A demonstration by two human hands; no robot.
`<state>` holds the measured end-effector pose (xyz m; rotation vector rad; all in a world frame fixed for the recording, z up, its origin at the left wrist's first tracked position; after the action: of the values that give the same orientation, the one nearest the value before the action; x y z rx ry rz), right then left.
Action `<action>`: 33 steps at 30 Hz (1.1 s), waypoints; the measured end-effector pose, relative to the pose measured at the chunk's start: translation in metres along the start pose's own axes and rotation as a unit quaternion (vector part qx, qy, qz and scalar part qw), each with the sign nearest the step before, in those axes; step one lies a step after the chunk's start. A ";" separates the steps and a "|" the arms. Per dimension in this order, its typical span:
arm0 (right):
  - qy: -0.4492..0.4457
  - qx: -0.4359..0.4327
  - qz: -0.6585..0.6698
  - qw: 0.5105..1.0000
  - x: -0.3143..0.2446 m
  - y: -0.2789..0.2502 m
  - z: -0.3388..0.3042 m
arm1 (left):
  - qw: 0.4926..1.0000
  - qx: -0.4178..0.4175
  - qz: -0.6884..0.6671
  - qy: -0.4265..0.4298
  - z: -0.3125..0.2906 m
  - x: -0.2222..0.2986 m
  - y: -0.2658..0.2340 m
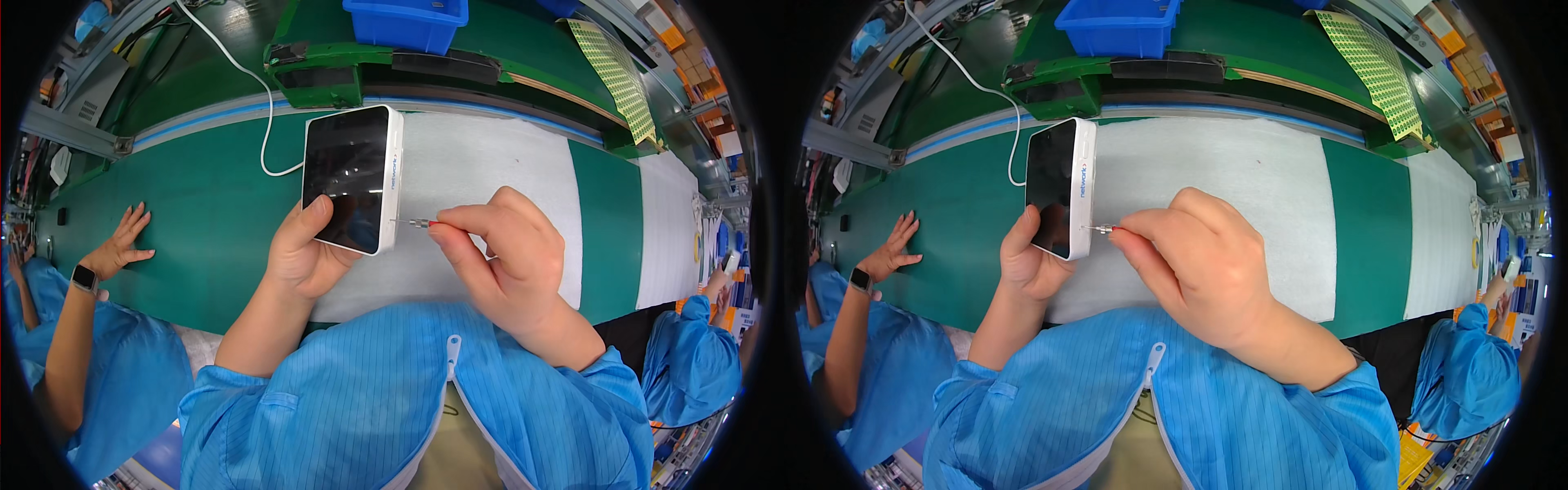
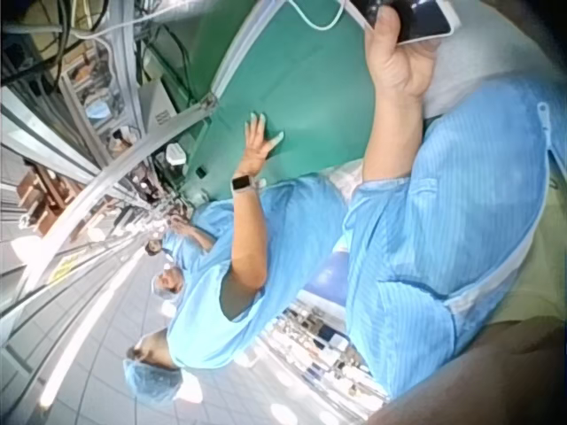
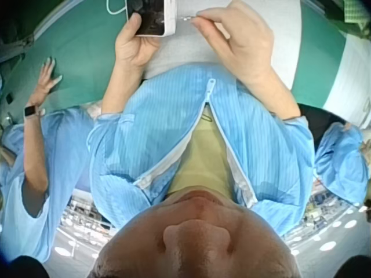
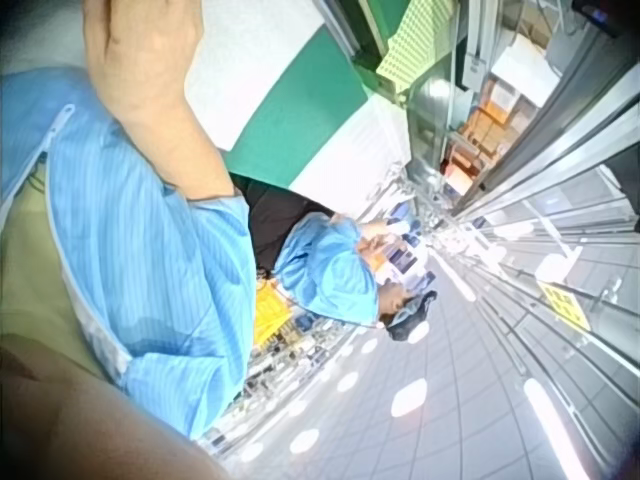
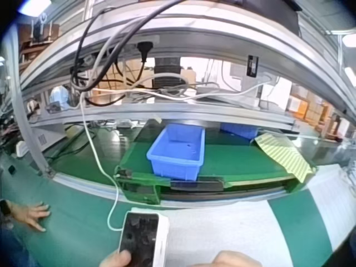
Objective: The person assembles small electronic components by attaching an electronic connector to a cable, then placing the connected cable into a white housing. This is done by hand, using a small screwdriver to secure the components.
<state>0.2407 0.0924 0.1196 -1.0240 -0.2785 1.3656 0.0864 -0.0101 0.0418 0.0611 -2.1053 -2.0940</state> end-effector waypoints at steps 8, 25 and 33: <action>-0.027 0.010 -0.034 0.999 -0.002 0.000 -0.001 | 1.000 -0.011 0.006 -0.021 0.000 0.003 -0.006; -0.030 0.007 -0.029 0.999 -0.001 -0.003 -0.005 | 0.999 0.005 0.031 -0.005 0.000 -0.001 -0.003; -0.005 0.001 -0.028 1.000 0.001 0.010 -0.009 | 0.973 0.089 0.187 0.101 0.000 -0.002 0.006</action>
<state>0.2405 0.0881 0.1064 -1.0000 -0.3107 1.3196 0.0893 -0.0099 0.0472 -0.0896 -1.9934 -1.6109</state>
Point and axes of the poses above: each hand's wrist, its own z-axis towards the middle knuckle, its own y-axis out of the palm, x = y × z, the point moved 2 cm from there along z, towards the middle knuckle, and after that the axes turned 14 degrees about -z, right-handed, at the moved point
